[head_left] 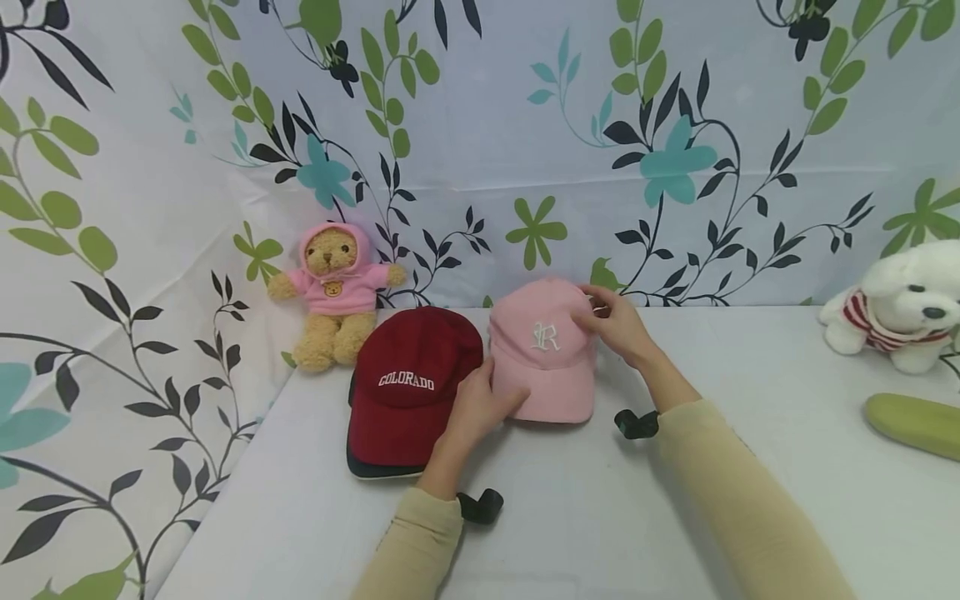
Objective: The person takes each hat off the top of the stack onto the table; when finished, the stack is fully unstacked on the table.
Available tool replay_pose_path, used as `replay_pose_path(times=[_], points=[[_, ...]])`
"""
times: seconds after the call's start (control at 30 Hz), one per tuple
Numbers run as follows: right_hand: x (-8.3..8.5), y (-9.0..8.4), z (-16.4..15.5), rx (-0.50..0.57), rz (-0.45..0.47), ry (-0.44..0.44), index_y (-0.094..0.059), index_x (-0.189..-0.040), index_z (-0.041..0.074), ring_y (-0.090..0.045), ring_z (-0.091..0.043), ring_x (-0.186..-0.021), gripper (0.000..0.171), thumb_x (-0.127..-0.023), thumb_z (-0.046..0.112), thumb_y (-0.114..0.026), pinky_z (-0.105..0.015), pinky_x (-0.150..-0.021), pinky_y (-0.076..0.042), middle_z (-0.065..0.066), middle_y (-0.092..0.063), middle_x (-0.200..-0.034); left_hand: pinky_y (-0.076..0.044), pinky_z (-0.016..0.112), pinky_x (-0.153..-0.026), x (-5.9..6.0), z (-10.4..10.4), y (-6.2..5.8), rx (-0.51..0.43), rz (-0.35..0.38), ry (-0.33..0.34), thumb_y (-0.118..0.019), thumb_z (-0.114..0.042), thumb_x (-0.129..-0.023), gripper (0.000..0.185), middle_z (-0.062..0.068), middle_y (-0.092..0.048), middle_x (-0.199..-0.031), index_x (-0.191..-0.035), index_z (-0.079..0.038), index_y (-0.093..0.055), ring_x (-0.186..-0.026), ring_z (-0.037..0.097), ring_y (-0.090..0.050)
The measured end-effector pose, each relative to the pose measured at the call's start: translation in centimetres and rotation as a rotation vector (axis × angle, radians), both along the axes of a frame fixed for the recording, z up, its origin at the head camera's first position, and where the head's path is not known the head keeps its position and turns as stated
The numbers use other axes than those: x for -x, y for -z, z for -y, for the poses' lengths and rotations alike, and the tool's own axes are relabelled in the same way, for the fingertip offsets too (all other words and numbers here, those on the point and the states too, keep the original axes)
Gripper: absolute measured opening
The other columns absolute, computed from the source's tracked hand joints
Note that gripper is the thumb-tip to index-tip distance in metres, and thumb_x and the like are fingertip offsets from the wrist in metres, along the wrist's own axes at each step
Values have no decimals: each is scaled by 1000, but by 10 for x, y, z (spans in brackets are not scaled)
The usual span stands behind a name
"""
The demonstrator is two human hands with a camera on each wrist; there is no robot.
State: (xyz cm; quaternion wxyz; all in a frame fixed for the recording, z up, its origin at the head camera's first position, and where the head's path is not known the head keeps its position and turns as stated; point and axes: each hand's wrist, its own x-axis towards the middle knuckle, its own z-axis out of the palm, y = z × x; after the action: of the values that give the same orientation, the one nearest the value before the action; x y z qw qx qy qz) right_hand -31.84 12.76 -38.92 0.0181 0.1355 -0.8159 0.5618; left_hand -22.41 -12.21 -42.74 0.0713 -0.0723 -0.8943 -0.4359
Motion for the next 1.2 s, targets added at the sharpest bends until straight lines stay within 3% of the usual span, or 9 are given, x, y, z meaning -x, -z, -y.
replay_pose_path(times=[0.2,0.5,0.73,0.93,1.2], points=[[5,13,1,-10,-29,-2,-47,-147,-1,-56,-36,-110,56,-96,13,-68,-29,-84,-49,-25,-56,-119,-42,49,-107,-3,-1,2,24,17,5,-76,-30,-88,79,31,-51,-141,-146,11,-42,-132,40,-50],[-1,16,4,-70,-34,22,-50,-146,1,-56,-36,-111,53,-97,16,-67,-39,-89,-48,-21,-54,-116,-43,49,-106,-5,-2,2,28,28,28,-74,-25,-88,75,31,-52,-139,-146,12,-42,-130,39,-51],[-6,8,1,-147,-108,27,-47,-147,-2,-54,-41,-116,58,-97,20,-66,-50,-92,-49,-25,-52,-125,-45,50,-104,-9,-2,-2,-60,53,0,-74,-26,-87,78,26,-55,-139,-150,6,-40,-128,36,-54],[-13,2,2,-193,-181,25,-49,-145,-1,-46,-46,-123,58,-95,20,-70,-57,-99,-44,-28,-42,-134,-51,52,-96,-11,0,-5,-164,9,0,-74,-26,-89,77,24,-55,-138,-152,0,-39,-121,39,-59],[-39,0,11,-276,-272,25,-53,-142,9,-30,-47,-125,64,-86,20,-81,-64,-97,-36,-25,-33,-135,-49,49,-99,-16,9,-8,-259,-9,28,-75,-23,-91,76,21,-53,-142,-154,-5,-36,-122,37,-58]])
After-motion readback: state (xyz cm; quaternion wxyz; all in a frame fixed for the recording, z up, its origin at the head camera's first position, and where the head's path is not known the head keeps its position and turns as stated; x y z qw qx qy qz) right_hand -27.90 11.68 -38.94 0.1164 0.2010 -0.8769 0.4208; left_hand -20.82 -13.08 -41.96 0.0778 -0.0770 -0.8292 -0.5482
